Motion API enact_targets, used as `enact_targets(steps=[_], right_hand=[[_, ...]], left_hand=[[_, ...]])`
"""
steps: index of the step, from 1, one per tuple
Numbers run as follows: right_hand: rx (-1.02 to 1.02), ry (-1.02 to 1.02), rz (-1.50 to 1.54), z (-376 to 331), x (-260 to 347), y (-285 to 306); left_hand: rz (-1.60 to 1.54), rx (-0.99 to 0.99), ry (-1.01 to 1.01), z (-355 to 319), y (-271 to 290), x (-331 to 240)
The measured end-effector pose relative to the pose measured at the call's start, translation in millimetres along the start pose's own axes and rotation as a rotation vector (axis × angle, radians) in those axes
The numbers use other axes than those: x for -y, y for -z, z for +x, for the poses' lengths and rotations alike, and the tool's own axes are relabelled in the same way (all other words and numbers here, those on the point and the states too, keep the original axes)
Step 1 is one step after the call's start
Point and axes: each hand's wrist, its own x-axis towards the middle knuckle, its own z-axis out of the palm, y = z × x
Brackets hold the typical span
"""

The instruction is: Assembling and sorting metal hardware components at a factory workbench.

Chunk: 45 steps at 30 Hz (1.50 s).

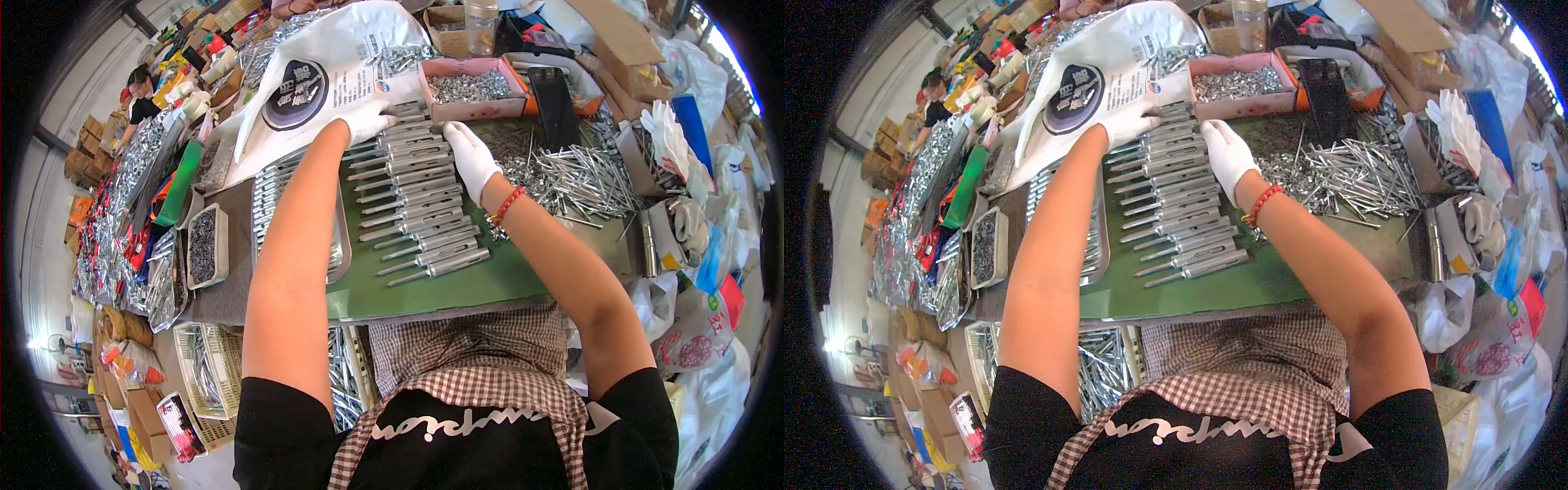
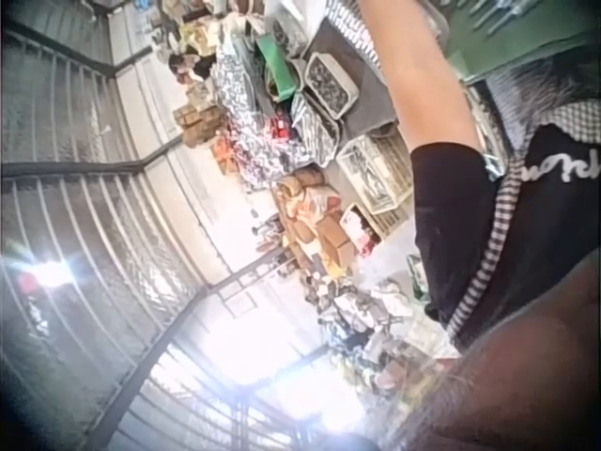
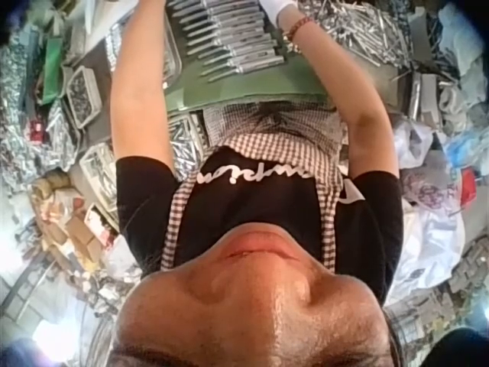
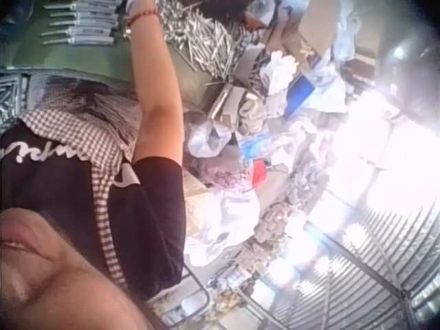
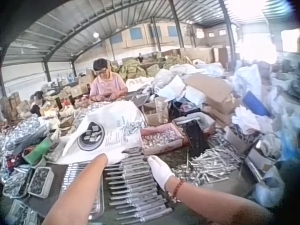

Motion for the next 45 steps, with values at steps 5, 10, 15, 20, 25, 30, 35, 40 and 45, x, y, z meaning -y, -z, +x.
enact_targets(steps=[5, 10, 15, 20, 25, 30, 35, 40, 45], right_hand=[[-0.019, 0.047, 0.005, 6, -9, 7], [0.014, 0.064, 0.009, 5, -10, 1], [0.006, 0.02, 0.029, 2, -5, 5], [0.018, 0.067, 0.056, 13, -13, 9], [0.168, -0.104, 0.299, 4, 5, -1], [0.128, -0.066, 0.326, -8, 4, 3], [0.17, -0.211, 0.426, -15, -1, -2], [-0.075, -0.206, 0.053, -47, 53, 1], [-0.067, 0.327, 0.069, -116, 79, 142]], left_hand=[[-0.044, -0.12, 0.085, -7, 2, -14], [-0.096, -0.33, -0.025, -46, 28, -36], [0.027, -0.344, -0.133, -101, 9, -105], [0.26, -0.588, -0.124, -137, -51, -156], [0.419, -0.705, 0.047, -132, -78, -155], [0.346, -0.872, 0.019, -156, -79, -159], [0.061, -0.724, 0.06, -208, -111, -196], [0.048, -0.657, -0.045, -223, -143, -221], [-0.028, -0.602, -0.295, -219, -164, -252]])
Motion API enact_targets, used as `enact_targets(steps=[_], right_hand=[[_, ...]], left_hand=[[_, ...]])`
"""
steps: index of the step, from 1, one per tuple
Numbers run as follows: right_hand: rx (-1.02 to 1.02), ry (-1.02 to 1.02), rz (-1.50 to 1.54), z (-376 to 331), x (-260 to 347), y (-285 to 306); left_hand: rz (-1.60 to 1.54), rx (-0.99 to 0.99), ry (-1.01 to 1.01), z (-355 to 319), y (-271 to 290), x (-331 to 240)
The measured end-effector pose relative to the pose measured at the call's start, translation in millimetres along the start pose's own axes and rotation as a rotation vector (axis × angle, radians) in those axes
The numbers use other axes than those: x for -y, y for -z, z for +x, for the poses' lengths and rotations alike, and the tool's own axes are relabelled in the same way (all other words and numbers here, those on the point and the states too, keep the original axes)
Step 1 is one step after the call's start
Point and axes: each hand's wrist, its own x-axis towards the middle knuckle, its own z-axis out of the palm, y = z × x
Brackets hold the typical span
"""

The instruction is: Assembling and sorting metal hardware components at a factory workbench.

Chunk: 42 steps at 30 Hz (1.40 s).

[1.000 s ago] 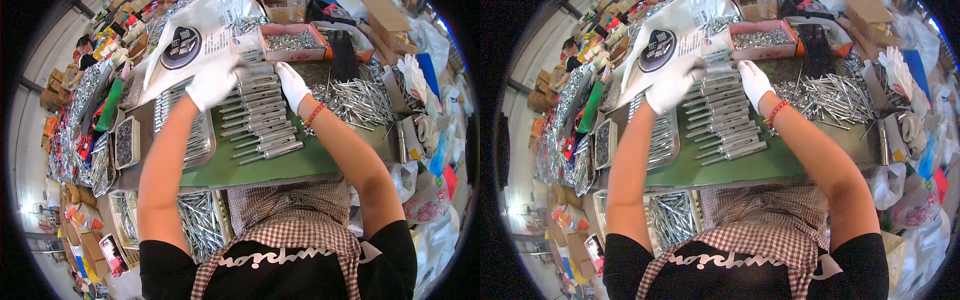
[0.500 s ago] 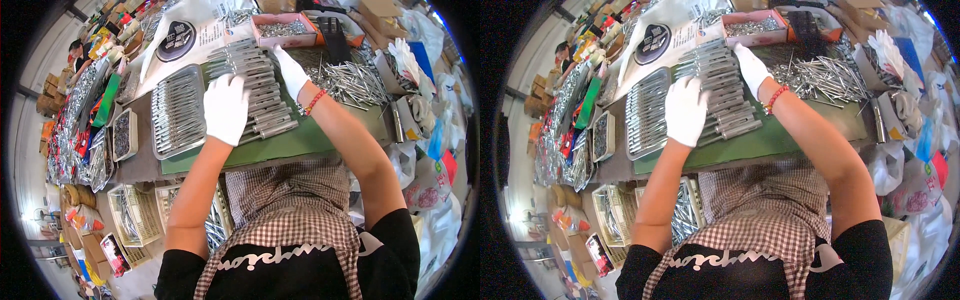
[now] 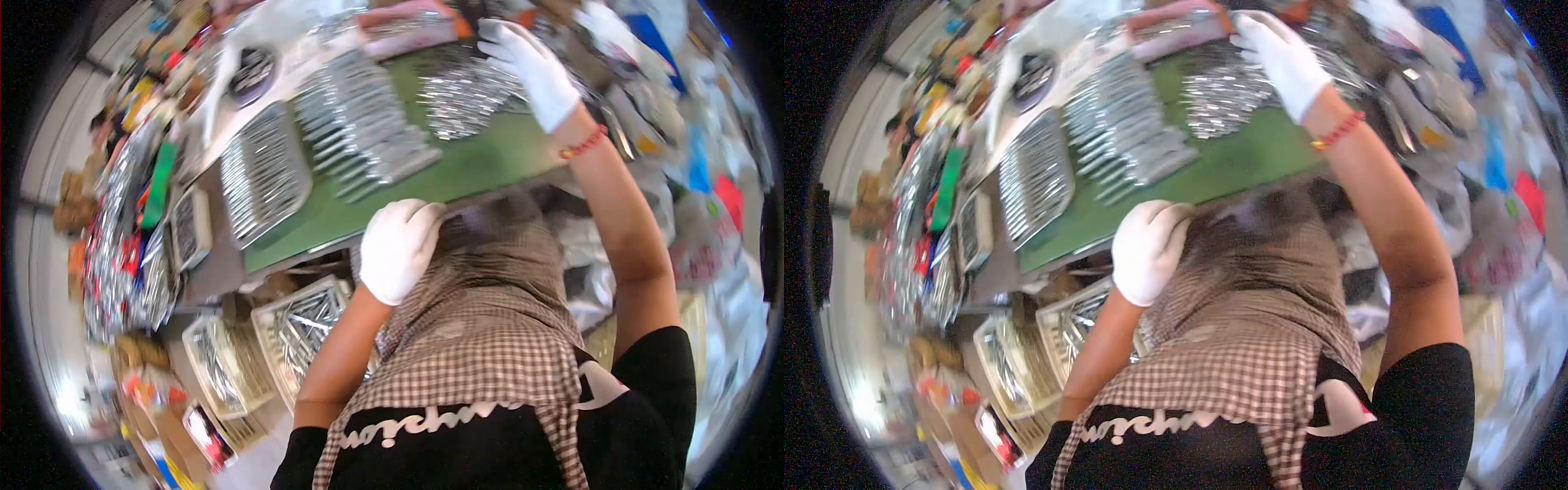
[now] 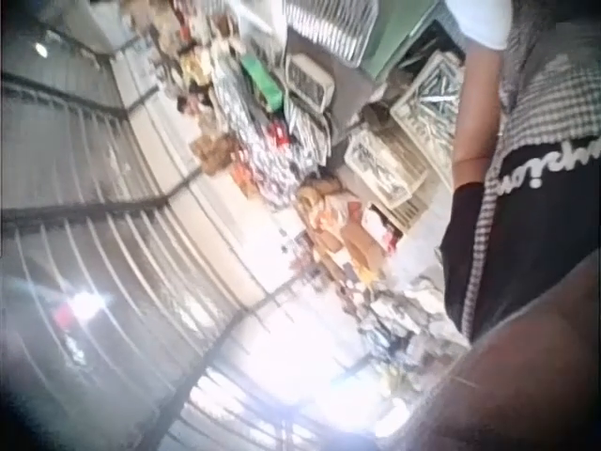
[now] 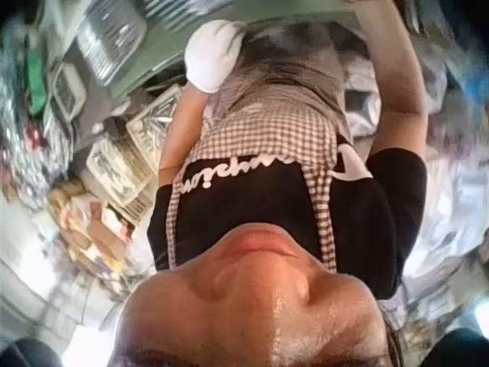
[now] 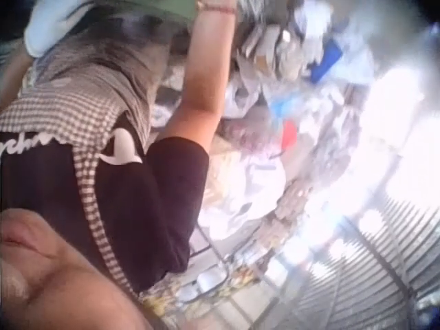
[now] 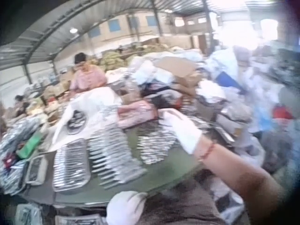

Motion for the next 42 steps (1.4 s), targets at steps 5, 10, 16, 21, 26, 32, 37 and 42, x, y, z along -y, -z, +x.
enact_targets(steps=[5, 10, 16, 21, 26, 32, 37, 42], right_hand=[[-0.307, 0.014, -0.55, -150, 56, 198], [-0.933, -0.172, -0.868, -374, 65, 382], [-0.568, -1.01, -1.776, -651, -47, 469], [-1.187, -1.302, -1.204, -714, -154, 468], [-1.615, -1.342, -0.776, -682, -194, 446], [-1.515, -1.565, -0.531, -685, -224, 456], [-1.831, -0.653, 0.296, -650, -235, 449], [-1.584, -0.088, 0.251, -504, -112, 332]], left_hand=[[-0.108, 0.154, -0.197, 1, -62, -23], [-0.19, 0.377, -0.357, 8, -116, -46], [-0.148, 0.627, -0.485, 30, -161, -74], [-0.09, 0.719, -0.42, 47, -161, -74], [0.017, 0.672, -0.296, 53, -140, -57], [0.037, 0.683, -0.066, 33, -135, -40], [-0.04, 0.721, -0.062, 33, -151, -71], [-0.323, 0.731, -0.019, 46, -176, -135]])
